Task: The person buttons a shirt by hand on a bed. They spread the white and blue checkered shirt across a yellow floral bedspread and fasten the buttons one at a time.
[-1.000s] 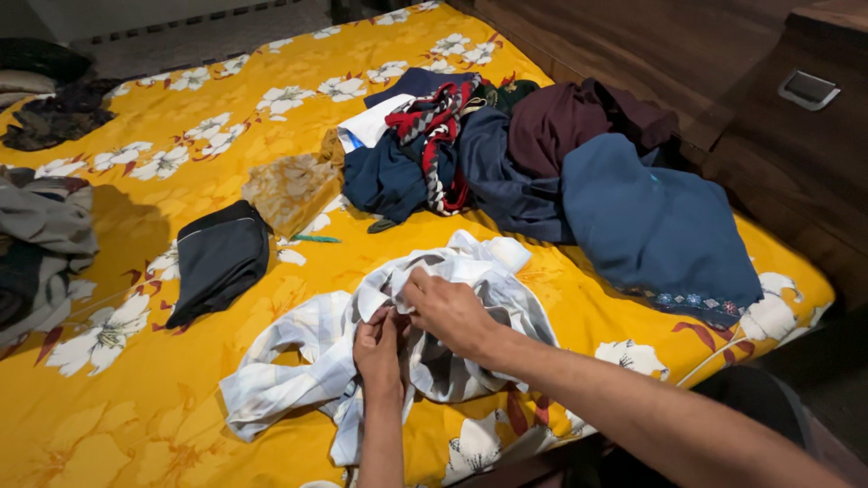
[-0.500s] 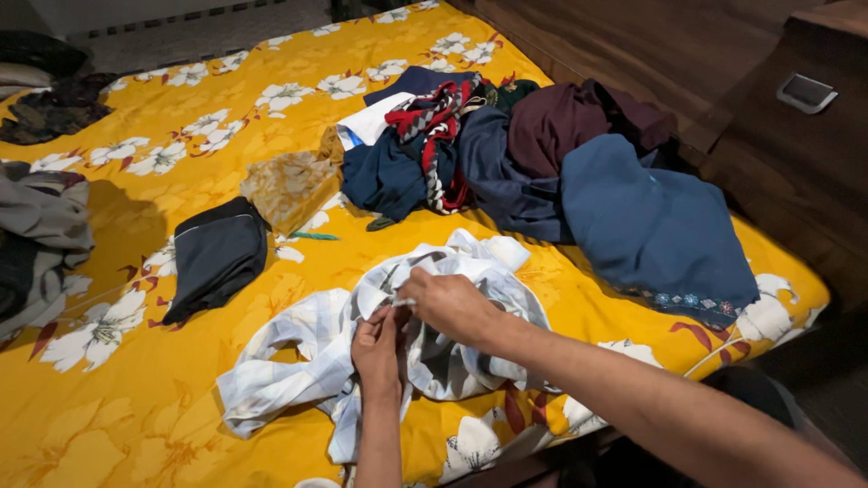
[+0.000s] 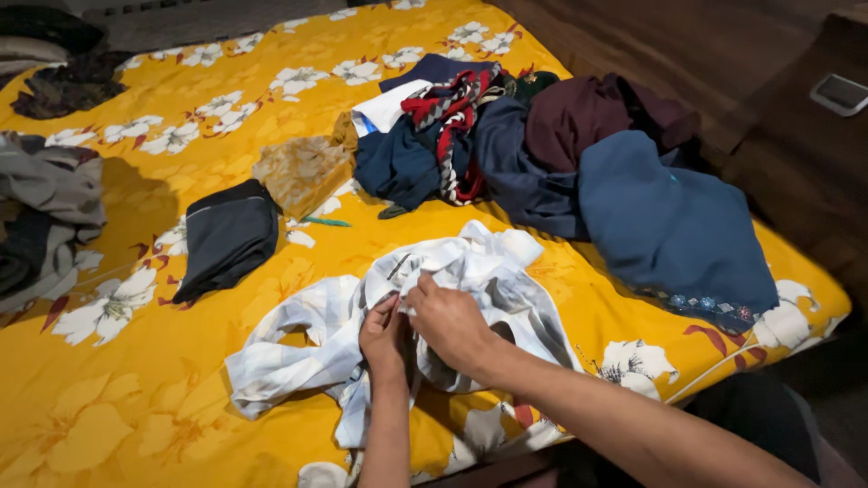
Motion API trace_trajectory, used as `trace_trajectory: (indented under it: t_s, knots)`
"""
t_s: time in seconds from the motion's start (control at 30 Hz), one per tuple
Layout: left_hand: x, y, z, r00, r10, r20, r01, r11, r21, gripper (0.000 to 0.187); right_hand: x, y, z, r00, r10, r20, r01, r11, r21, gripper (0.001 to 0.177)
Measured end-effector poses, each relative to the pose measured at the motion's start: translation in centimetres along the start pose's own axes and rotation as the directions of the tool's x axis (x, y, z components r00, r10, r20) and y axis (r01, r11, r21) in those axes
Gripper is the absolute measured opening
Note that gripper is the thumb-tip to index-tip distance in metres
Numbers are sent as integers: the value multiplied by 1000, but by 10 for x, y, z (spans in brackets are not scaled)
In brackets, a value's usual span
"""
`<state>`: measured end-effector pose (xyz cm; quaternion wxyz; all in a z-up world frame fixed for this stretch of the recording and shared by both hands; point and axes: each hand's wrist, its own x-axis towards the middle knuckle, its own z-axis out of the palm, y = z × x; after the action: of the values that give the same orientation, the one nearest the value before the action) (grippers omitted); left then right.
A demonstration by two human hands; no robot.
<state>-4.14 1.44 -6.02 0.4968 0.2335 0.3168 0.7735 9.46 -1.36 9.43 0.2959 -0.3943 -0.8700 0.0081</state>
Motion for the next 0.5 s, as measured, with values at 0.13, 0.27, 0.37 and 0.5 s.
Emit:
trace_trajectory:
  t_s: [0.13,0.27,0.37,0.5]
  knots:
    - [-6,8,12,998,-36,-61,39,998,41,17,12,12,14,996,59,-65,-61,998,-32,12]
    - [-11,19,22,994,-67,-83,72,996,52,17,17,17,22,995,84,-52,-85,996,-28,10]
    - [-9,13,17,999,-11,-40,16,994,108,16,18,18,23,986,163,-30,-163,987,10,12]
    - [-4,4,13,996,89,3,-88,971,222,14,24,18,21,957,288,-32,-283,954,98,14]
